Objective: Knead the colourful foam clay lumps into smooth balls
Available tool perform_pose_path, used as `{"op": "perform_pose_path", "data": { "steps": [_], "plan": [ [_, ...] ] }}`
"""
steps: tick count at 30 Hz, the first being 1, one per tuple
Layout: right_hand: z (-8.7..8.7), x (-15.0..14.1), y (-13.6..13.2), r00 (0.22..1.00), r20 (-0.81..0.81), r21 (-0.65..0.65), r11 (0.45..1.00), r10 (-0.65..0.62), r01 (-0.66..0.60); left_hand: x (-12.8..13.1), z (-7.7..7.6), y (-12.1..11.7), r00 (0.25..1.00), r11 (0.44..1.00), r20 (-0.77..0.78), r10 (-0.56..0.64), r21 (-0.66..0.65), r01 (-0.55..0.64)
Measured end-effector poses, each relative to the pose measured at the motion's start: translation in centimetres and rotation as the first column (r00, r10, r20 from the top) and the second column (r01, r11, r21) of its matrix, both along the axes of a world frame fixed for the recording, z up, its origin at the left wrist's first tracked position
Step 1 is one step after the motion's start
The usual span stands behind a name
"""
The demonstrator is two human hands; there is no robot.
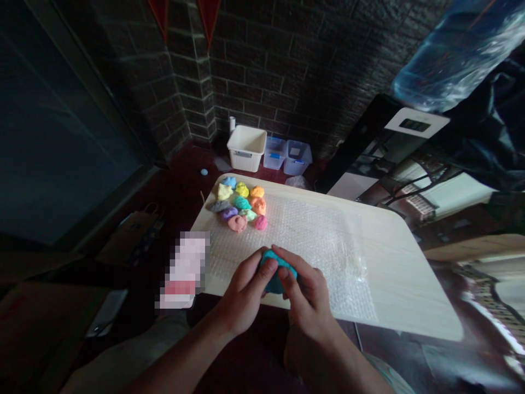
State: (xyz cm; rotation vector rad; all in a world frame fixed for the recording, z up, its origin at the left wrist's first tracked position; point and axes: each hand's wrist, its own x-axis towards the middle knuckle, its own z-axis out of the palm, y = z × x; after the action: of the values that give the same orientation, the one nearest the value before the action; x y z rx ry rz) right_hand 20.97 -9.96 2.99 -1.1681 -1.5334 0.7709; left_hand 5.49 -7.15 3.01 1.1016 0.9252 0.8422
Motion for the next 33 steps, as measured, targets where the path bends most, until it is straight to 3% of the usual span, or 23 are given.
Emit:
{"op": "perform_pose_path", "data": {
  "steps": [11,14,20,27,33],
  "plan": [
    [0.3,0.0,0.1,0.998,0.013,-0.031,0.997,0.065,-0.064,0.0,0.7,-0.3,1.000,1.000,0.028,0.010,0.004,-0.010],
    [0.0,0.1,0.0,1.000,0.009,-0.009,1.000,0.009,-0.009,0.1,0.3,-0.2,1.000,1.000,0.008,0.018,0.011,-0.018],
    [-0.1,0.8,-0.1,0.982,0.116,0.024,0.989,-0.150,0.148,0.8,-0.7,-0.1,0.990,0.988,0.127,0.068,-0.146,-0.049],
    [-0.2,1.0,0.3,0.975,0.197,0.145,0.987,-0.100,0.071,1.0,-1.6,0.0,0.966,0.985,0.221,0.131,-0.140,-0.102],
    [0.3,1.1,0.5,0.975,0.218,0.147,0.989,-0.052,0.020,0.9,-1.7,0.0,0.972,0.985,0.194,0.131,-0.137,-0.105]
  ]
}}
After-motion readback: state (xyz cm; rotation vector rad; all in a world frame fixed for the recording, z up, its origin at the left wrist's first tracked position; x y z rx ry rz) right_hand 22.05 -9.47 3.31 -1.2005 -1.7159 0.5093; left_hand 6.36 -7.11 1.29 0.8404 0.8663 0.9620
